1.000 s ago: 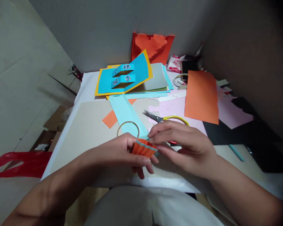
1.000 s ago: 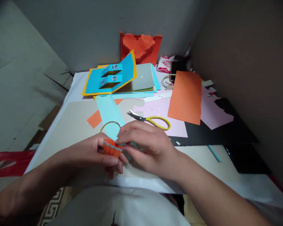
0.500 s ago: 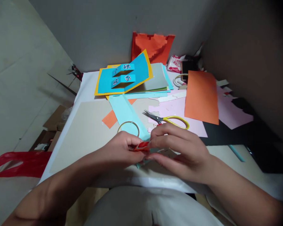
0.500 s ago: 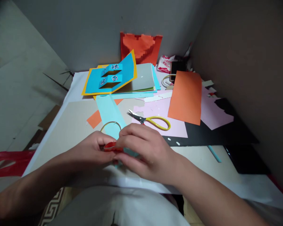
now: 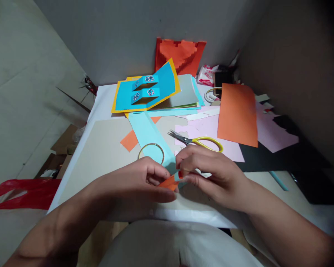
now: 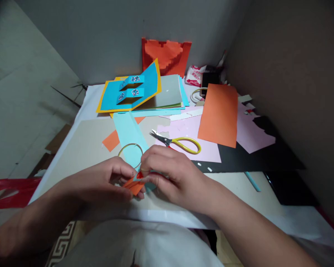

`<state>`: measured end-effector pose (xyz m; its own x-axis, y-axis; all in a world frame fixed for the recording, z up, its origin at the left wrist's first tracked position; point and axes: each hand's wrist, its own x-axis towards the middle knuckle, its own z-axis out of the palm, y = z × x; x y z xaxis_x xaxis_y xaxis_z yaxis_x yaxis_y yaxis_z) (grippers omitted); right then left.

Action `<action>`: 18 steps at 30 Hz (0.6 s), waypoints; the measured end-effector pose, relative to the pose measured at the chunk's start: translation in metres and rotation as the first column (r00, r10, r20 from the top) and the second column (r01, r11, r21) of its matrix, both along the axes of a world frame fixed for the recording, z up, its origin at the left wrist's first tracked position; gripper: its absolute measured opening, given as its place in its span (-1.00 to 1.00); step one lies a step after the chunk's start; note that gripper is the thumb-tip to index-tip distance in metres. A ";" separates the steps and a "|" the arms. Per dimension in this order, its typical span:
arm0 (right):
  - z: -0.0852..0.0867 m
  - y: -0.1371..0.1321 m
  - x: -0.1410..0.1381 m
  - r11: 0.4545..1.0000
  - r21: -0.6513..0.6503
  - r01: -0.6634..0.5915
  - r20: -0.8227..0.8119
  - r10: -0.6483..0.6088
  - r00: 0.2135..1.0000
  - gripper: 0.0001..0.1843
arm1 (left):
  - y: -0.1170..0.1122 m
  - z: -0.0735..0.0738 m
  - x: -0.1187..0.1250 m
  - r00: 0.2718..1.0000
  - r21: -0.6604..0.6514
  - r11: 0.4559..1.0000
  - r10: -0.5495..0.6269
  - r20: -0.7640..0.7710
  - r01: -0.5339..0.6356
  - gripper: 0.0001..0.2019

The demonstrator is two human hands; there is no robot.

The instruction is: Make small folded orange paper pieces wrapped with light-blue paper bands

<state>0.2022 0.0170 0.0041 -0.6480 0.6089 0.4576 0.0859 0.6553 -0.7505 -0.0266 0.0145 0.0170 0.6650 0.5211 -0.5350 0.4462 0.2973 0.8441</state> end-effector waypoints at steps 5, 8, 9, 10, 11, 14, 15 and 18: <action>0.000 0.001 0.005 0.998 -0.032 -0.061 -0.037 0.060 0.998 -0.90 | 0.003 0.002 -0.006 0.997 -0.086 0.996 -0.030 0.072 0.036 -0.69; 0.000 0.000 0.007 0.999 -0.024 -0.041 -0.041 0.040 0.998 -0.90 | 0.000 0.002 -0.005 0.997 -0.133 0.989 0.070 0.036 -0.065 -0.73; 0.001 0.000 0.007 0.999 -0.023 -0.026 -0.041 0.025 0.999 -0.90 | -0.002 0.002 -0.004 0.993 -0.148 0.984 0.109 0.035 -0.102 -0.74; 0.002 0.000 0.006 1.000 -0.022 -0.008 -0.038 0.008 0.999 -0.91 | -0.003 0.003 -0.003 0.988 -0.164 0.977 0.148 0.046 -0.138 -0.77; 0.003 -0.001 0.005 1.000 -0.021 0.012 -0.034 -0.013 0.999 -0.92 | -0.004 0.003 -0.002 0.980 -0.181 0.968 0.188 0.063 -0.174 -0.81; 0.004 -0.003 0.000 0.996 -0.018 0.085 -0.040 -0.085 0.996 -0.79 | -0.006 0.005 0.002 0.953 -0.204 0.946 0.278 0.118 -0.250 -0.88; 0.004 -0.003 -0.002 0.993 -0.019 0.113 -0.042 -0.114 0.993 -0.78 | -0.006 0.005 0.004 0.949 -0.197 0.946 0.286 0.131 -0.258 -0.88; 0.002 -0.005 -0.008 0.980 -0.029 0.196 -0.032 -0.197 0.980 -0.92 | -0.005 0.004 0.005 0.947 -0.174 0.951 0.284 0.152 -0.257 -0.89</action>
<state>0.1946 0.0116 0.0065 -0.4988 0.7347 0.4598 0.1851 0.6085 -0.7716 -0.0214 0.0091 0.0215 0.5992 0.6170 -0.5102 0.1823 0.5154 0.8374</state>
